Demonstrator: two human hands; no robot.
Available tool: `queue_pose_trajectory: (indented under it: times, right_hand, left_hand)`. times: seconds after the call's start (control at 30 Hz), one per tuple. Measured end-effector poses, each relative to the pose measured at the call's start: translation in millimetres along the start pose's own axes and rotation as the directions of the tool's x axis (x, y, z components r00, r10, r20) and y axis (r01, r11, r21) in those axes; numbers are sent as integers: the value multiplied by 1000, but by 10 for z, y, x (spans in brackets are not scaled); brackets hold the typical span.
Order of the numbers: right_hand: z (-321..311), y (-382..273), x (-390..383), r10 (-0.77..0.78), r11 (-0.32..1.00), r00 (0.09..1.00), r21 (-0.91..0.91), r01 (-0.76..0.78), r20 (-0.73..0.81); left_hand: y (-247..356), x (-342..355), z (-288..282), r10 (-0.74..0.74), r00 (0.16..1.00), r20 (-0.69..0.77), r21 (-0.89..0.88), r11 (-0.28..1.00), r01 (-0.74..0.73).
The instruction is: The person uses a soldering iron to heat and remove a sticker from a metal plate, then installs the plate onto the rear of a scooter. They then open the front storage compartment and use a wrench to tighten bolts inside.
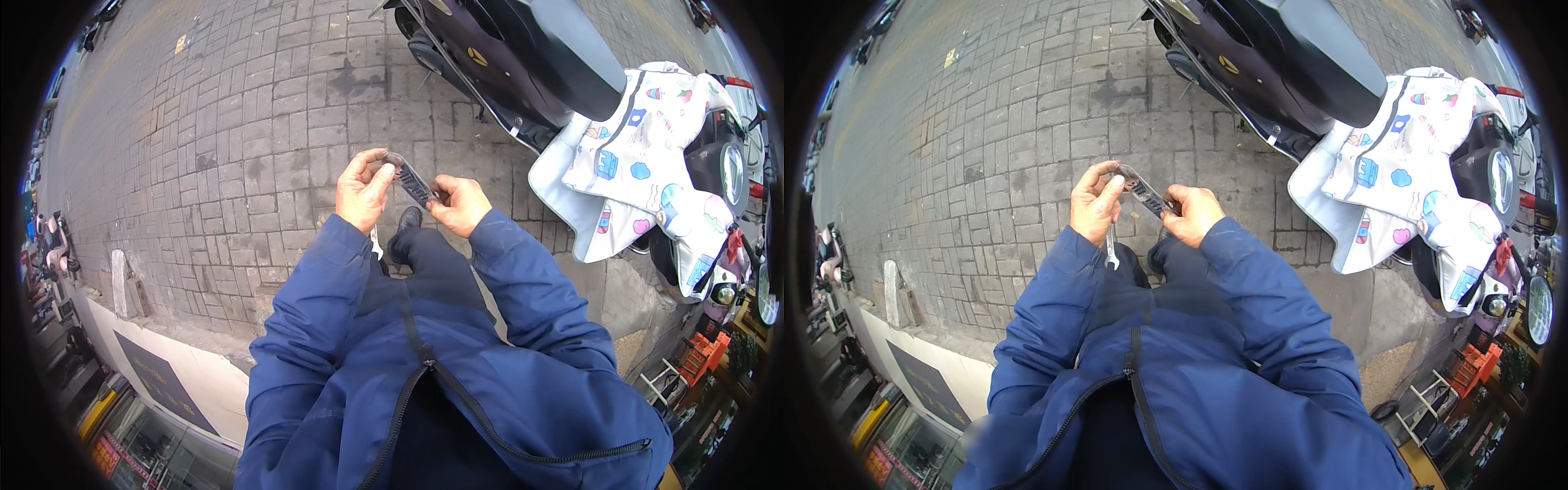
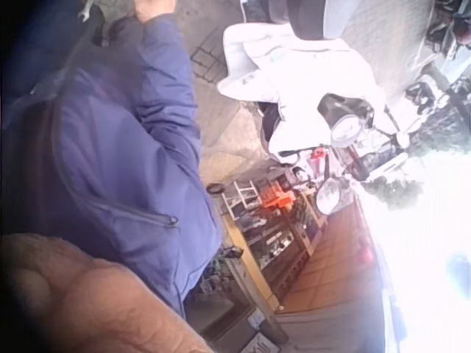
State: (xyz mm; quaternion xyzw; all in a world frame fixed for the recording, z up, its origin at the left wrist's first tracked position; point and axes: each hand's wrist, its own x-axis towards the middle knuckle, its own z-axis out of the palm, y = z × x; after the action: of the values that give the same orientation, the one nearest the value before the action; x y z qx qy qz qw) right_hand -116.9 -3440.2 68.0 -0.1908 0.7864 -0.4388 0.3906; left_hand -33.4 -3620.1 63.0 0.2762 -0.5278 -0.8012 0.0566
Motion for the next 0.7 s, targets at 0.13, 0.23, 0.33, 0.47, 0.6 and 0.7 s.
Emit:
queue_pose_trajectory:
  times: [0.13,0.23,0.33,0.47,0.6,0.7]
  right_hand:
    - [-164,-11,606,-61,971,987,-239,23,-151]
    - [-165,66,1190,-103,923,957,-385,-11,-272]
    - [-112,198,1837,-25,889,925,-432,-154,-380]
    - [38,699,2809,24,872,854,-407,-271,-519]
    - [212,1622,3738,22,972,662,-138,-189,-749]
    - [345,2390,4390,99,995,484,80,-60,-869]
  left_hand:
    - [-22,903,-19,-76,996,44,81,994,72]
    - [-154,1646,-103,-156,984,89,145,979,142]
    - [-329,2484,-235,-238,963,126,263,944,199]
    - [-826,3567,-424,-236,953,192,252,950,185]
    - [-1552,4559,-611,-262,938,227,215,953,214]
    - [-2201,5250,-667,-249,943,219,196,958,208]
